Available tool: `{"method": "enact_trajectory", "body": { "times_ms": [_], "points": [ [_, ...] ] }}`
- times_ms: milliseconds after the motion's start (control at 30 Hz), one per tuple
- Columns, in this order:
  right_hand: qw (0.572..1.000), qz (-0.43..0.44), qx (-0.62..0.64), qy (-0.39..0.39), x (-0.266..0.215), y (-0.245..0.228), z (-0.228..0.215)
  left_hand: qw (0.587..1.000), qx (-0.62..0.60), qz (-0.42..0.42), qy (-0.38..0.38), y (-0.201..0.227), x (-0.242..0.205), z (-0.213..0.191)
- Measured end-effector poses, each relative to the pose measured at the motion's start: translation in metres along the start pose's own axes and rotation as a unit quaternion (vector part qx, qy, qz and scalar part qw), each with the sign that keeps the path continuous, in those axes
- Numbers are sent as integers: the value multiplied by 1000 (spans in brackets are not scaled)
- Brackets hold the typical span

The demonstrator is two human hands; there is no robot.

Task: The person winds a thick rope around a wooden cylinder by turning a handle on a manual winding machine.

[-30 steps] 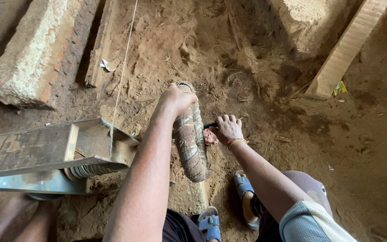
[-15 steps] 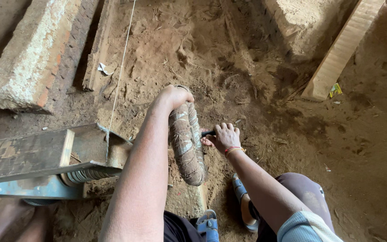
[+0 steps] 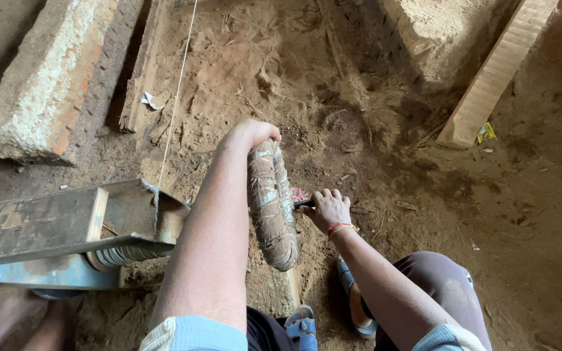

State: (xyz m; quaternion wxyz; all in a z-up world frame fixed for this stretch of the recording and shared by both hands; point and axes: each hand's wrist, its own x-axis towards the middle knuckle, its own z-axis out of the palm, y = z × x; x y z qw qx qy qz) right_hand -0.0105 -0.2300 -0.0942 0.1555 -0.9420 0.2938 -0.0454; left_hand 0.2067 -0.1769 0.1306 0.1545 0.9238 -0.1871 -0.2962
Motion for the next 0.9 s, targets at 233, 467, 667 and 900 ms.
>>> {"method": "enact_trajectory", "body": {
  "times_ms": [233,467,667,900],
  "points": [
    [1000,2,2,-14,6,3,0,990,32,34,129,5,-67,10],
    [999,9,-2,-41,10,2,-1,925,43,160,342,-26,-156,76],
    [998,12,1,-61,5,2,-2,858,37,233,456,-62,-175,133],
    [998,13,-8,-67,-10,2,-1,860,-20,245,448,-65,-183,142]
  ]
}}
